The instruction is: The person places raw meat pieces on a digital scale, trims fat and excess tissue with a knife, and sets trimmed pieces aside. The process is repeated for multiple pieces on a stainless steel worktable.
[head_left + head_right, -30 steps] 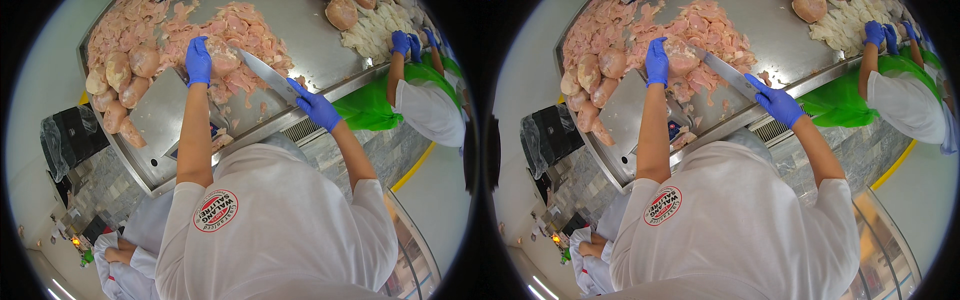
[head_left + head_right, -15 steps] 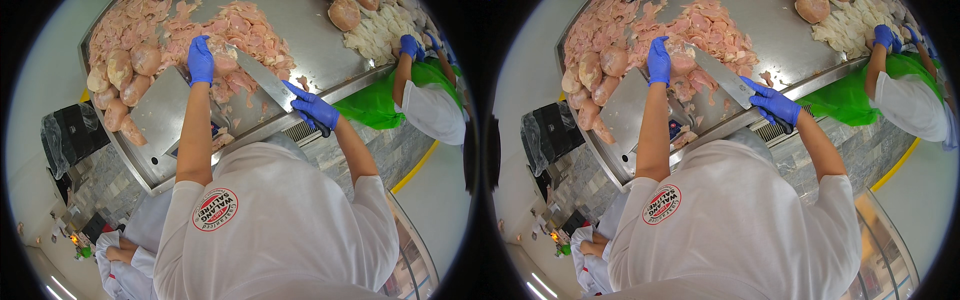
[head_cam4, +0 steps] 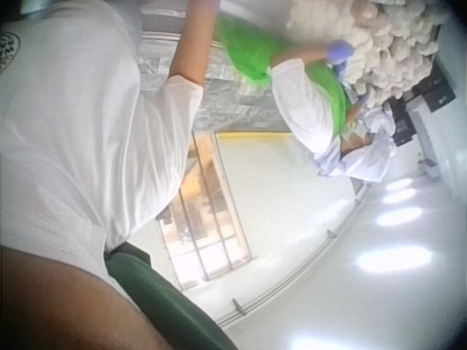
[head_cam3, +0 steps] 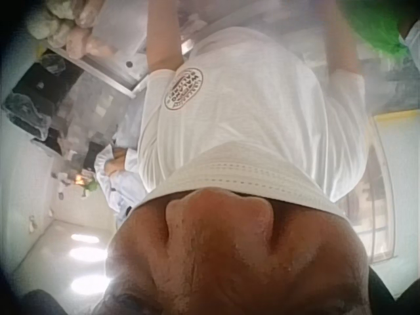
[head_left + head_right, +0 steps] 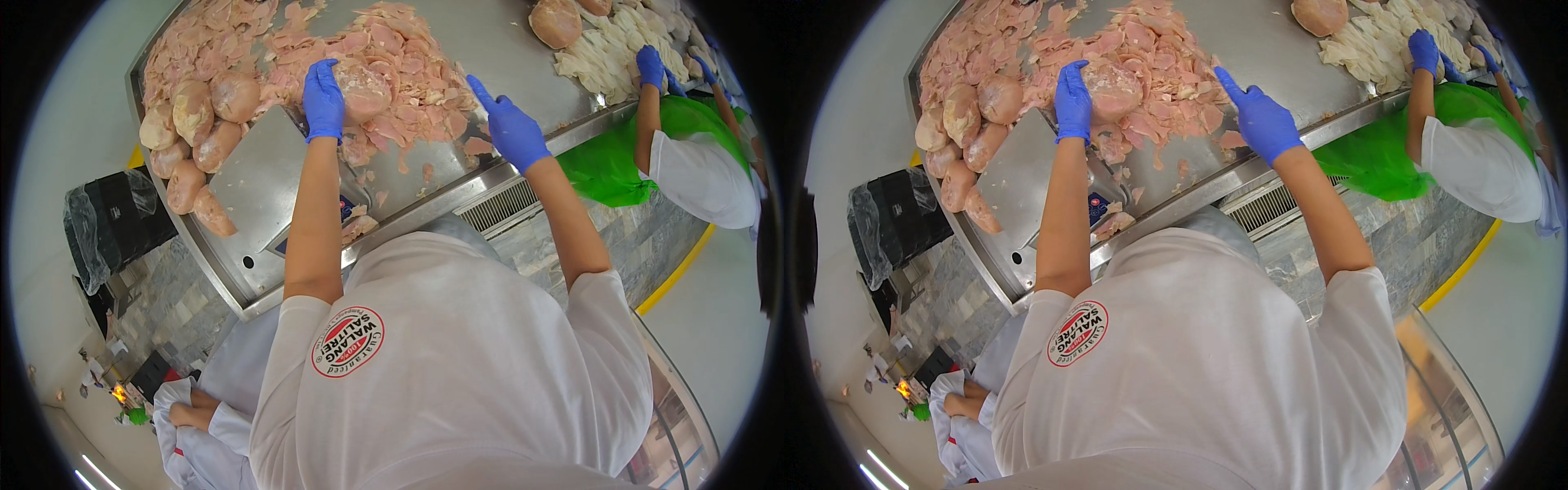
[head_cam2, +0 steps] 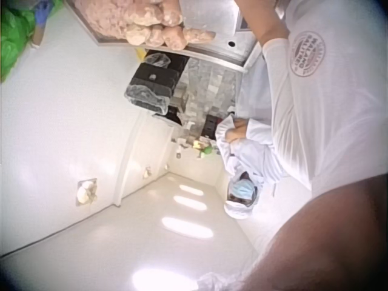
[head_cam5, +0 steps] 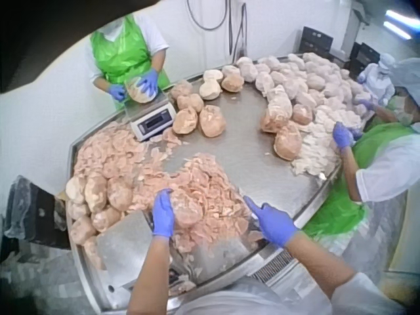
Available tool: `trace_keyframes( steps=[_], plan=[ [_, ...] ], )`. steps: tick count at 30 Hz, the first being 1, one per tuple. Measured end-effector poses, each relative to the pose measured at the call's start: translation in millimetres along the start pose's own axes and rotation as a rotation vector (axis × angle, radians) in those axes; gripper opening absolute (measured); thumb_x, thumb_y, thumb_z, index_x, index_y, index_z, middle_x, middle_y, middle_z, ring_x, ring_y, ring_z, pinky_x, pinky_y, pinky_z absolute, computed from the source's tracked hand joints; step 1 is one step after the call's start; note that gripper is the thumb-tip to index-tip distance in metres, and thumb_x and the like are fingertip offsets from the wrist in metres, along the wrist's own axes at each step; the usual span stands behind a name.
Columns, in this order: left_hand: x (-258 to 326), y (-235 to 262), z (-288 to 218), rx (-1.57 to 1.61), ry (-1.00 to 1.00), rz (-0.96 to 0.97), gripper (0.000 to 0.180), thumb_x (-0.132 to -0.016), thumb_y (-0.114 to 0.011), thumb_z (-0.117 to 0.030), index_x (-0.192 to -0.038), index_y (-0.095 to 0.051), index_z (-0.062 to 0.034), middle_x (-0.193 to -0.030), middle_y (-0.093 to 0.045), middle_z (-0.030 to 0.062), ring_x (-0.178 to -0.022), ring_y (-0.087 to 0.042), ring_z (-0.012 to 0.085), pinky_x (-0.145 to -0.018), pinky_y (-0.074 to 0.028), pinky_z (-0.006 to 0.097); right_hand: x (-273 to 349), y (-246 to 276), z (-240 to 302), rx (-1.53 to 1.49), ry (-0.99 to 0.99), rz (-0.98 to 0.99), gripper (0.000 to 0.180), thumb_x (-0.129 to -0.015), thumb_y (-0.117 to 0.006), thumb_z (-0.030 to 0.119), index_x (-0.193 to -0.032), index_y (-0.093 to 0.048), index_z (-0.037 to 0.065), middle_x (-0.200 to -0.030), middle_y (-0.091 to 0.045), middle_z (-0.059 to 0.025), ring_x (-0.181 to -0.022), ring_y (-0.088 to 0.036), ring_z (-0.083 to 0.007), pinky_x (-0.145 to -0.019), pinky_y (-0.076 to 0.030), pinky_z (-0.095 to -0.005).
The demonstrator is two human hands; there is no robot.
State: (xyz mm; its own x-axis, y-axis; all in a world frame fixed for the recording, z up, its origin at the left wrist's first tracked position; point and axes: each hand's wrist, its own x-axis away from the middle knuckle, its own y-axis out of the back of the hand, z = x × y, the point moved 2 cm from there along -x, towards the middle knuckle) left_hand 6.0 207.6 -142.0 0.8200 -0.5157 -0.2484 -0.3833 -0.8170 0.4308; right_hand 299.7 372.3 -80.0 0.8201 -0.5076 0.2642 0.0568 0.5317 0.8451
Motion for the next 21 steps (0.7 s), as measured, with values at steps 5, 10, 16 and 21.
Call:
trace_keyframes(
  steps=[5, 10, 16, 21],
  plan=[
    [6.1, -1.8, -4.0, -0.100, 0.196, -0.078, 0.038, -0.094, -0.063, -0.034, -0.115, -0.059, -0.0013, -0.110, -0.061, 0.0232, -0.105, -0.059, 0.0372, -0.094, -0.046, 0.042, 14.4, -26.4, 8.7, 0.341, -0.032, -0.037, 0.083, -0.088, -0.058, 0.006, -0.155, -0.022, 0.037, -0.100, -0.059, -0.0216, -0.089, -0.065, -0.0392, -0.073, -0.056, -0.0462],
    [24.3, 1.4, -40.3, -0.226, 0.359, 0.012, 0.074, -0.073, -0.086, -0.026, -0.129, -0.045, 0.0000, -0.116, -0.055, 0.0241, -0.111, -0.054, 0.0379, -0.099, -0.045, 0.043, 87.6, -30.8, -15.6, 0.294, -0.123, 0.018, 0.086, -0.086, -0.052, -0.004, -0.155, -0.022, 0.037, -0.100, -0.058, -0.0230, -0.091, -0.065, -0.0398, -0.076, -0.055, -0.0477],
    [40.8, 1.1, -21.3, 0.376, 0.513, -0.036, 0.072, -0.075, -0.081, -0.013, -0.135, -0.042, -0.0025, -0.128, -0.055, 0.0205, -0.115, -0.055, 0.0349, -0.100, -0.047, 0.042, 139.4, 1.8, -24.9, 0.138, -0.207, 0.008, 0.084, -0.087, -0.051, -0.007, -0.157, -0.021, 0.029, -0.104, -0.058, -0.0228, -0.092, -0.064, -0.0394, -0.077, -0.054, -0.0467],
    [50.0, -23.4, 28.1, 1.179, 0.726, -0.032, 0.059, -0.085, -0.069, -0.013, -0.138, -0.043, -0.0103, -0.132, -0.054, 0.0148, -0.119, -0.055, 0.0332, -0.100, -0.049, 0.050, 111.9, -12.5, -12.0, -0.744, -0.119, -0.125, 0.064, -0.097, -0.053, 0.008, -0.156, -0.030, 0.018, -0.092, -0.061, -0.0133, -0.073, -0.062, -0.0248, -0.064, -0.052, -0.0359]
  ],
)
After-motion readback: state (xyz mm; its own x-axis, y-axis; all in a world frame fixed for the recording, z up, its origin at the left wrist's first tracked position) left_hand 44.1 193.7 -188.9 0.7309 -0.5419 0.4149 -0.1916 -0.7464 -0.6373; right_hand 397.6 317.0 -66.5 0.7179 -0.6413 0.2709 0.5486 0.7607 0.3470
